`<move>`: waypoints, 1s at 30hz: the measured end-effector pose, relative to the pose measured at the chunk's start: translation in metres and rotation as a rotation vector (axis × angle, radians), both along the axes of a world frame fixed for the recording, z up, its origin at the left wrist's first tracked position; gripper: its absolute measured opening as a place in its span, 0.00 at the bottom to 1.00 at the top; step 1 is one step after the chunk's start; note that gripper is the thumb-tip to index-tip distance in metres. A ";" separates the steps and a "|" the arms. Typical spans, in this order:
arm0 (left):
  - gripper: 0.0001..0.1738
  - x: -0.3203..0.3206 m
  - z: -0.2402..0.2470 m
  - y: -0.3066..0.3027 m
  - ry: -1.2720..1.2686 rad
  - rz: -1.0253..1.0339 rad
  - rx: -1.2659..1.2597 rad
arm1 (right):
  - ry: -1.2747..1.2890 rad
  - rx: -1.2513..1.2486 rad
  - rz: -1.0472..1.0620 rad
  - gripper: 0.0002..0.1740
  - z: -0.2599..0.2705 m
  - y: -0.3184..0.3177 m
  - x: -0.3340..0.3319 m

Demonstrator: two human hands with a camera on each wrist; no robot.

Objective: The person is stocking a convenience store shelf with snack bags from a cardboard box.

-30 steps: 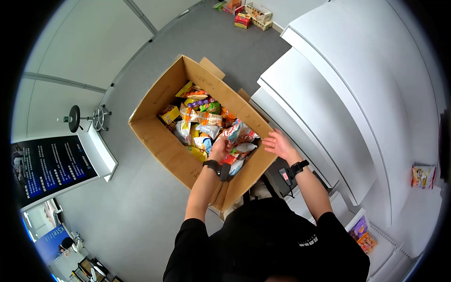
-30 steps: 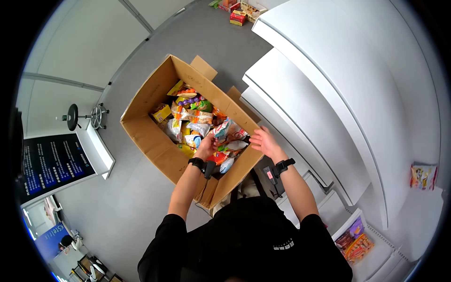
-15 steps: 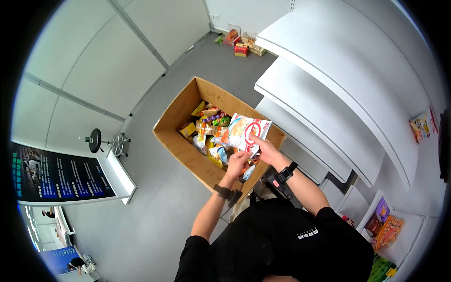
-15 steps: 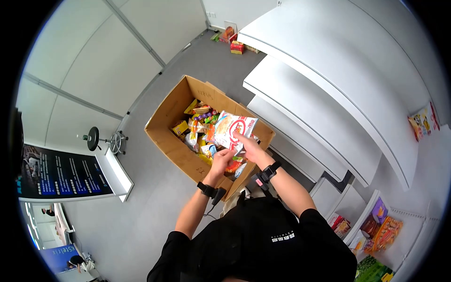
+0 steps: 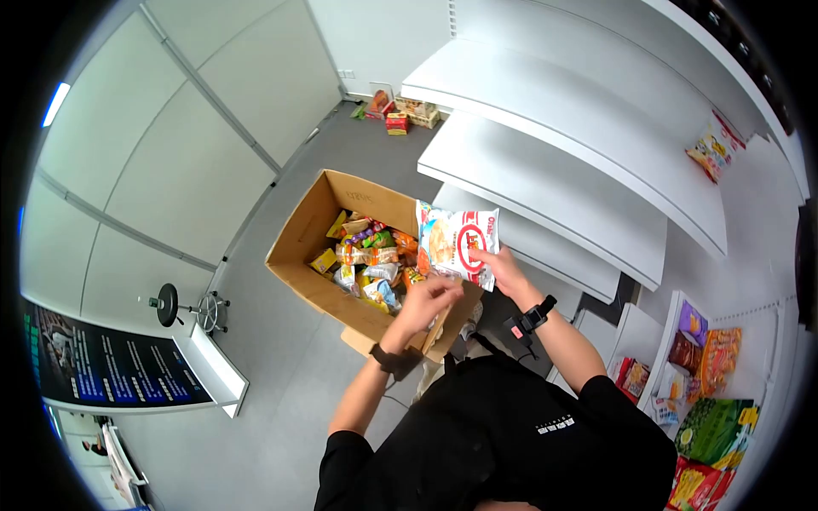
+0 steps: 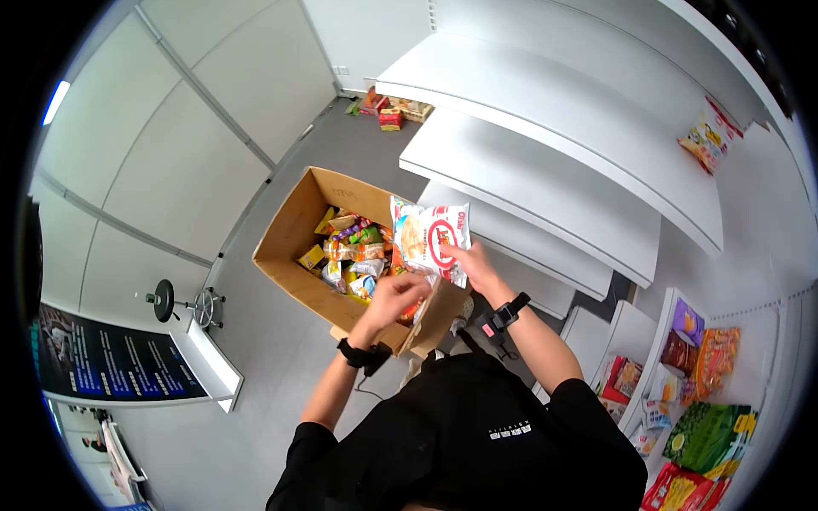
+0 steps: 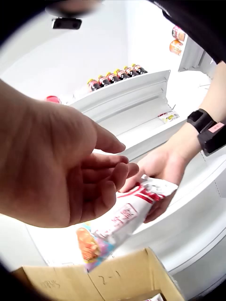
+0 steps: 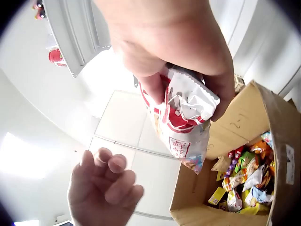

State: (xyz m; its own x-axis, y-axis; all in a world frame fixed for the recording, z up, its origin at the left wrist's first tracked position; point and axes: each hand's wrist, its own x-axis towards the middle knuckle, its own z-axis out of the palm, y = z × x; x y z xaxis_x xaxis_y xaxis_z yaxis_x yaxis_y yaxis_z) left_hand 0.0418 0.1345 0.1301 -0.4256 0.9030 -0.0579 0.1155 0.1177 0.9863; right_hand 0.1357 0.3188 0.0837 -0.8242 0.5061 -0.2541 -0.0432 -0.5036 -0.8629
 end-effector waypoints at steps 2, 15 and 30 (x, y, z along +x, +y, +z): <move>0.11 -0.004 0.011 0.005 0.202 0.042 0.081 | 0.030 0.073 -0.011 0.20 0.007 0.004 0.014; 0.47 0.018 0.077 0.104 0.847 -0.323 0.082 | -0.140 0.615 0.178 0.30 0.085 0.075 0.121; 0.39 0.102 0.099 0.253 0.353 -0.454 0.151 | 0.037 0.687 -0.453 0.29 0.151 0.184 0.263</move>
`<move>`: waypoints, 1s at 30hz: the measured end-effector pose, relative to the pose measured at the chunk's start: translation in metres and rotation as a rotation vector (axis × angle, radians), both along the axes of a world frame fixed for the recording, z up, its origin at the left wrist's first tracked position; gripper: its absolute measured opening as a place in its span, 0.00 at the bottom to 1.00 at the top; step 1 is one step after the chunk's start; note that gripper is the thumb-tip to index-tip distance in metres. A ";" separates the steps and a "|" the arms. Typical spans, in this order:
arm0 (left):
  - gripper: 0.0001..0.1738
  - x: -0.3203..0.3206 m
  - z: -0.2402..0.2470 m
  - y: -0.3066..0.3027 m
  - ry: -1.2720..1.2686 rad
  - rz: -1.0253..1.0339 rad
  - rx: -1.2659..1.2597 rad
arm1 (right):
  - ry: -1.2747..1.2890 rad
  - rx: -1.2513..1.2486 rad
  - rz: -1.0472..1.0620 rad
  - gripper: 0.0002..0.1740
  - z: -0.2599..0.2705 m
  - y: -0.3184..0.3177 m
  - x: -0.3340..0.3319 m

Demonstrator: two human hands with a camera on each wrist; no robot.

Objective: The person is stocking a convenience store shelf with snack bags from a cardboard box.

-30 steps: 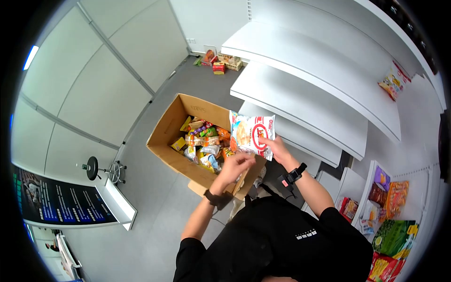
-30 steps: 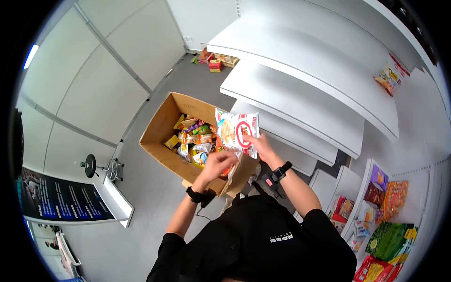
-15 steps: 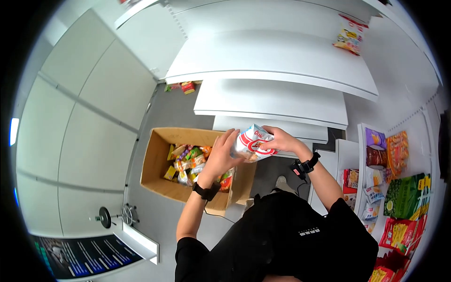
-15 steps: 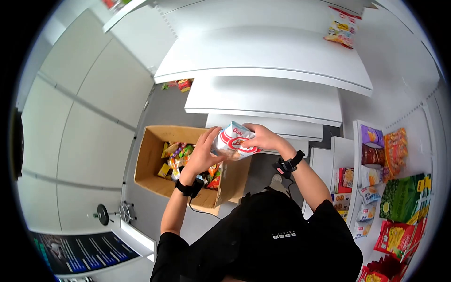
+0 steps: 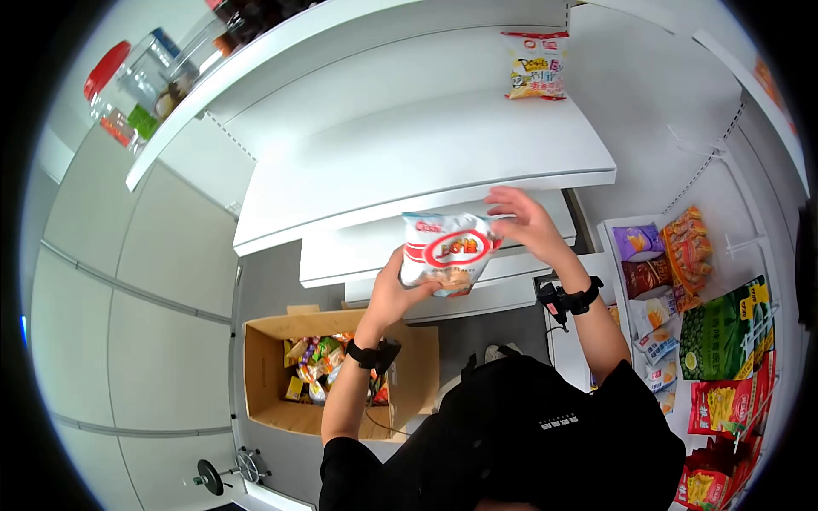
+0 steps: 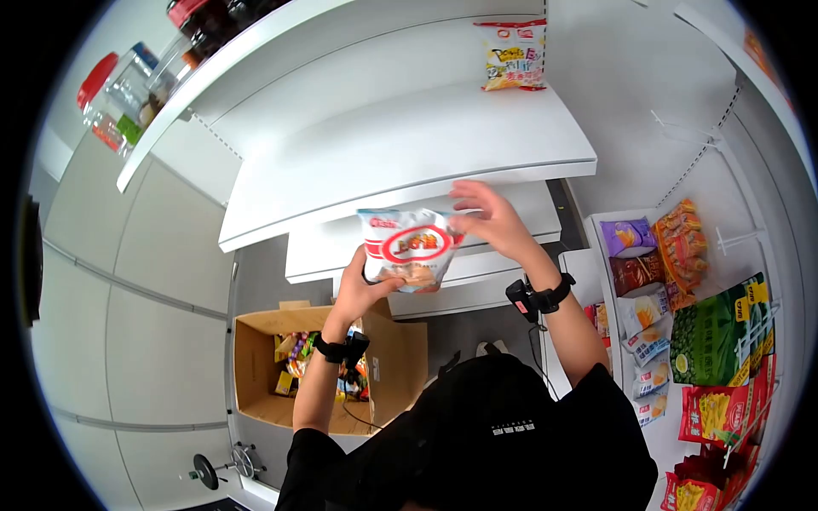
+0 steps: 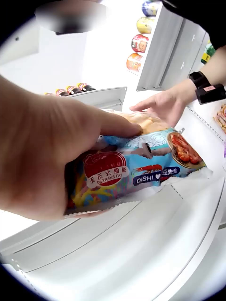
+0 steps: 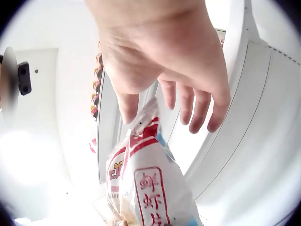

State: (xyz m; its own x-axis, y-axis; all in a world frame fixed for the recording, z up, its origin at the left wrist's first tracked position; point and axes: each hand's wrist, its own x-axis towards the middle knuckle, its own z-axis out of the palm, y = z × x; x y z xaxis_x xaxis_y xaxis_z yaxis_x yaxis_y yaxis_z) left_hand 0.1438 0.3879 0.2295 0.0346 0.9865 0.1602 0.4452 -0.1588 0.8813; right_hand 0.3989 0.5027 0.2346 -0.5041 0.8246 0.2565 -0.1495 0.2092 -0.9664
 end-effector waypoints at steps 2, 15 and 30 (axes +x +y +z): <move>0.36 0.007 -0.001 0.013 -0.122 0.034 0.017 | 0.100 -0.019 -0.061 0.30 -0.002 0.009 0.016; 0.33 0.062 0.027 0.076 -0.374 -0.085 0.106 | -0.114 0.061 -0.156 0.37 0.012 0.003 0.026; 0.36 0.058 0.017 0.118 -0.268 -0.115 0.118 | -0.045 0.089 -0.354 0.24 0.091 0.149 0.118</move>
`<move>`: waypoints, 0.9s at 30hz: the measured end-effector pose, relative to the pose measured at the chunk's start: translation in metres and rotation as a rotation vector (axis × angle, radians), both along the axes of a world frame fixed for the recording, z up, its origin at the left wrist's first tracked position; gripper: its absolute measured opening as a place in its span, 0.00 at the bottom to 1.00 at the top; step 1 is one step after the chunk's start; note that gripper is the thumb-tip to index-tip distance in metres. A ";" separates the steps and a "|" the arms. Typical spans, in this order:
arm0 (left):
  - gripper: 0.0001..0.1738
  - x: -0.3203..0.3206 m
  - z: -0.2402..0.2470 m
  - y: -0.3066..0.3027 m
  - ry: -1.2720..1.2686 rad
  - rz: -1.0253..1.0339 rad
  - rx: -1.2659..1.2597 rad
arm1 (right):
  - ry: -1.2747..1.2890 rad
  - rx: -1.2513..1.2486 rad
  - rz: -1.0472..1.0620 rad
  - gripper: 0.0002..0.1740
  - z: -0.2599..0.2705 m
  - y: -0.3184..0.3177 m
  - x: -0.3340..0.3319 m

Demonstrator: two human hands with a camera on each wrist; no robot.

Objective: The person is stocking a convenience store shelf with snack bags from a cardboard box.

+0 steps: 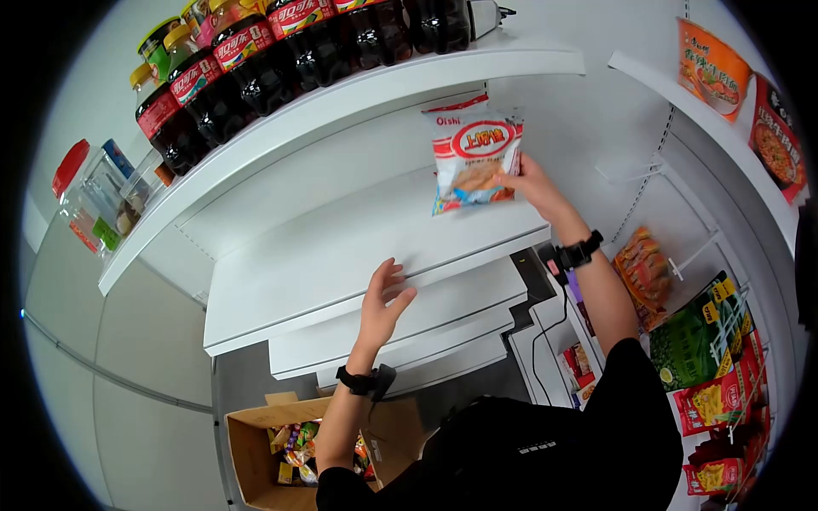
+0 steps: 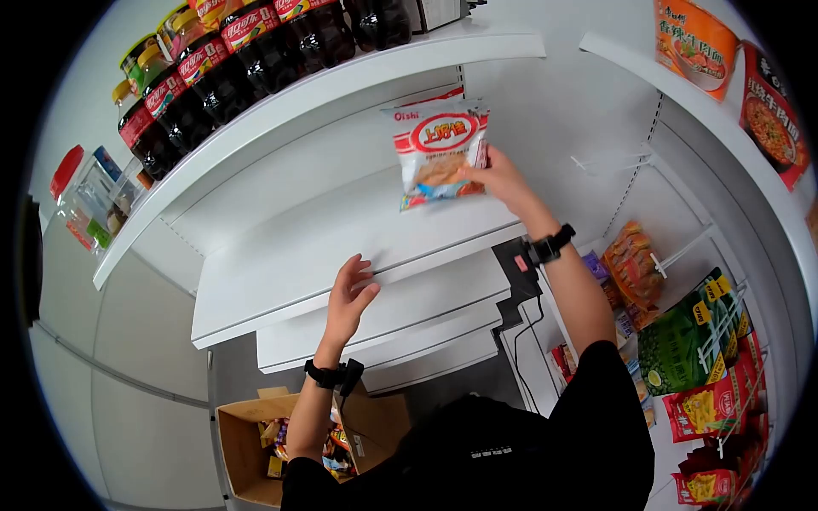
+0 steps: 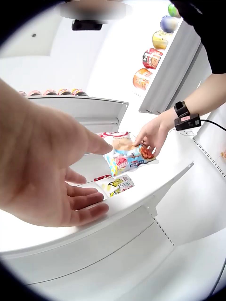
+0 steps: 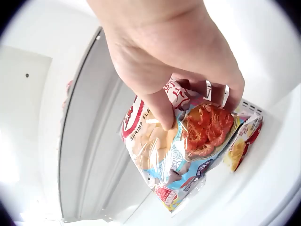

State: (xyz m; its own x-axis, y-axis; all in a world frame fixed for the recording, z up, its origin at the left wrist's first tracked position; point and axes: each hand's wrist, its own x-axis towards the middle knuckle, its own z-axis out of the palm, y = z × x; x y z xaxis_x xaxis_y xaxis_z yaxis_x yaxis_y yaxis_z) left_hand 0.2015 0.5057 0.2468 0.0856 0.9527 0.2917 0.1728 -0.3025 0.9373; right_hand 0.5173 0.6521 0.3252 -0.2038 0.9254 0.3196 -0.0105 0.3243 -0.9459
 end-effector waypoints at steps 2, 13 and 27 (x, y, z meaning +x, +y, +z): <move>0.34 0.001 0.003 0.001 0.014 -0.007 -0.024 | -0.009 0.017 -0.024 0.24 -0.006 0.027 0.008; 0.31 -0.005 0.003 0.001 0.029 -0.016 -0.065 | -0.055 -0.139 -0.010 0.29 -0.021 0.088 0.010; 0.27 0.000 0.000 0.000 0.027 0.001 -0.057 | 0.004 -0.060 -0.046 0.31 -0.039 0.108 0.005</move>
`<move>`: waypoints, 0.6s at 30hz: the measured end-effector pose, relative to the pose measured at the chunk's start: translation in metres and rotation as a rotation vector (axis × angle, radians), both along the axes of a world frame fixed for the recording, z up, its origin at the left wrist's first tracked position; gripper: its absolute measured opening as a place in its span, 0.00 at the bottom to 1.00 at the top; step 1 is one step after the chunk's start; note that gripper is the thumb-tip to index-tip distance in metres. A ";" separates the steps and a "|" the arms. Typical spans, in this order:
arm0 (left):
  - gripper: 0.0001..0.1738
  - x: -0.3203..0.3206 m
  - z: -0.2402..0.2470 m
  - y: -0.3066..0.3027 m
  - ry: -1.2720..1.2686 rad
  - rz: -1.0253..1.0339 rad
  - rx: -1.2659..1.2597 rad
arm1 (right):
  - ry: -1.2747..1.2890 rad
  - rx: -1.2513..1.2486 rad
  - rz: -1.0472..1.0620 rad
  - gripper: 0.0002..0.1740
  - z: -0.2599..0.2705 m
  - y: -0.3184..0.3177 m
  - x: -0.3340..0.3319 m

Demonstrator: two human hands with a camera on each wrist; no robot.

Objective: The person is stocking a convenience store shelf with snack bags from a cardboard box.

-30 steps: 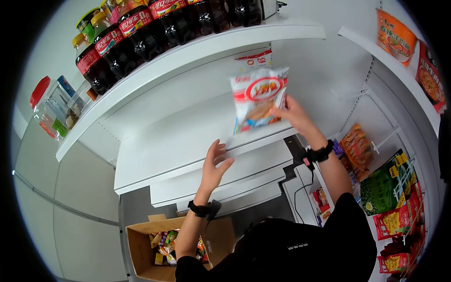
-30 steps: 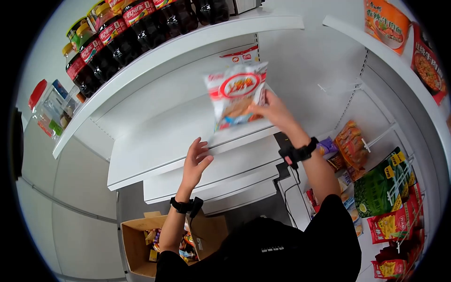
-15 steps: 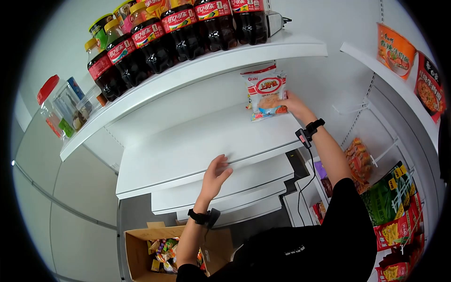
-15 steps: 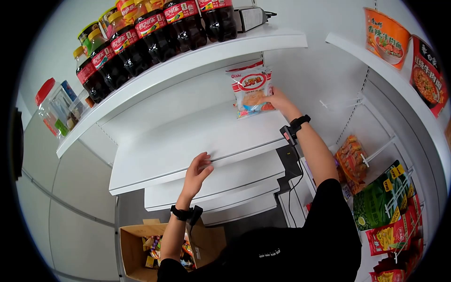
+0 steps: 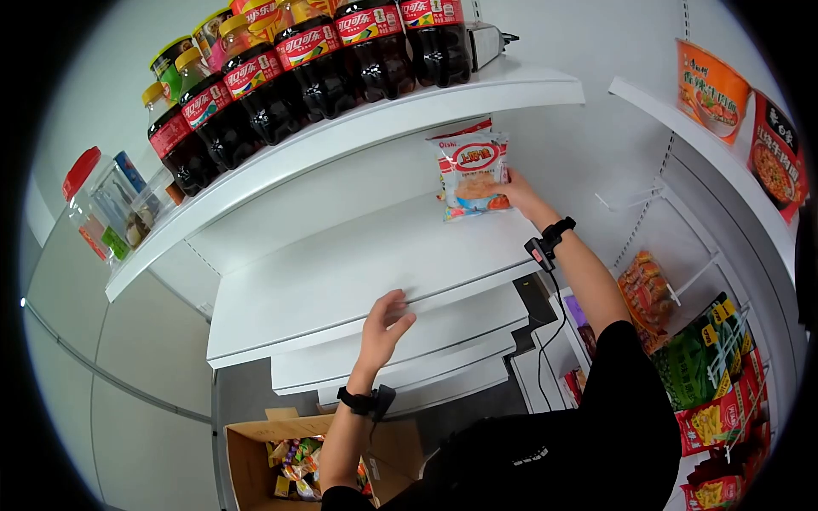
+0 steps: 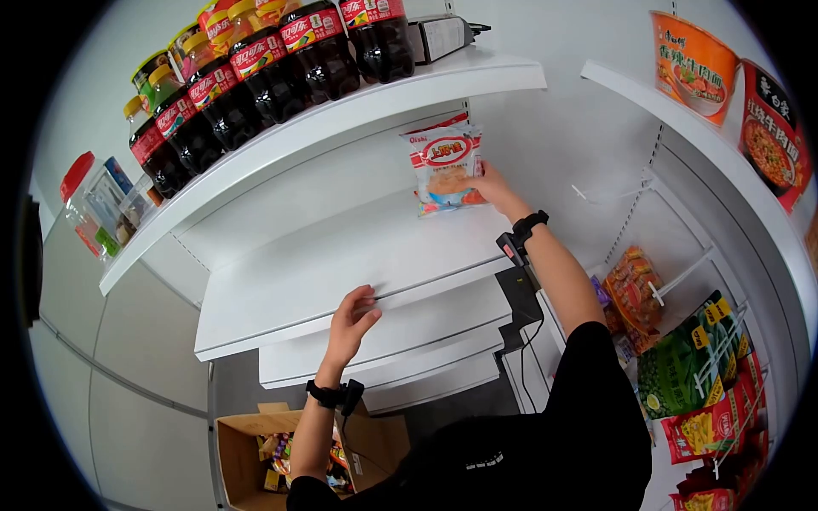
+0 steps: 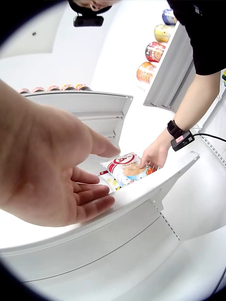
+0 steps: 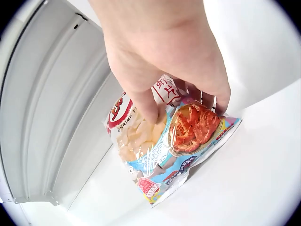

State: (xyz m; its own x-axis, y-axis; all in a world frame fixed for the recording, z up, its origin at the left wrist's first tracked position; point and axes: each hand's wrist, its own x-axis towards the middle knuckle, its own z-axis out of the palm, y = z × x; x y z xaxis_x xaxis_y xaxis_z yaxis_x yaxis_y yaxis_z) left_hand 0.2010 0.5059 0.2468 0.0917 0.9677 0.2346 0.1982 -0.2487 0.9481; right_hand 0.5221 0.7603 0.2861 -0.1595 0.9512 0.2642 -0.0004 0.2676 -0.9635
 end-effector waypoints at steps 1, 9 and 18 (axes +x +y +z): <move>0.26 0.000 0.001 0.000 0.002 0.003 0.003 | -0.007 0.008 -0.018 0.31 0.004 -0.006 0.000; 0.25 0.000 -0.003 0.002 0.008 0.022 0.020 | -0.011 -0.018 -0.003 0.34 0.001 -0.013 0.009; 0.25 0.003 -0.004 0.001 0.017 0.051 0.036 | -0.161 -0.123 0.086 0.28 0.000 -0.031 0.016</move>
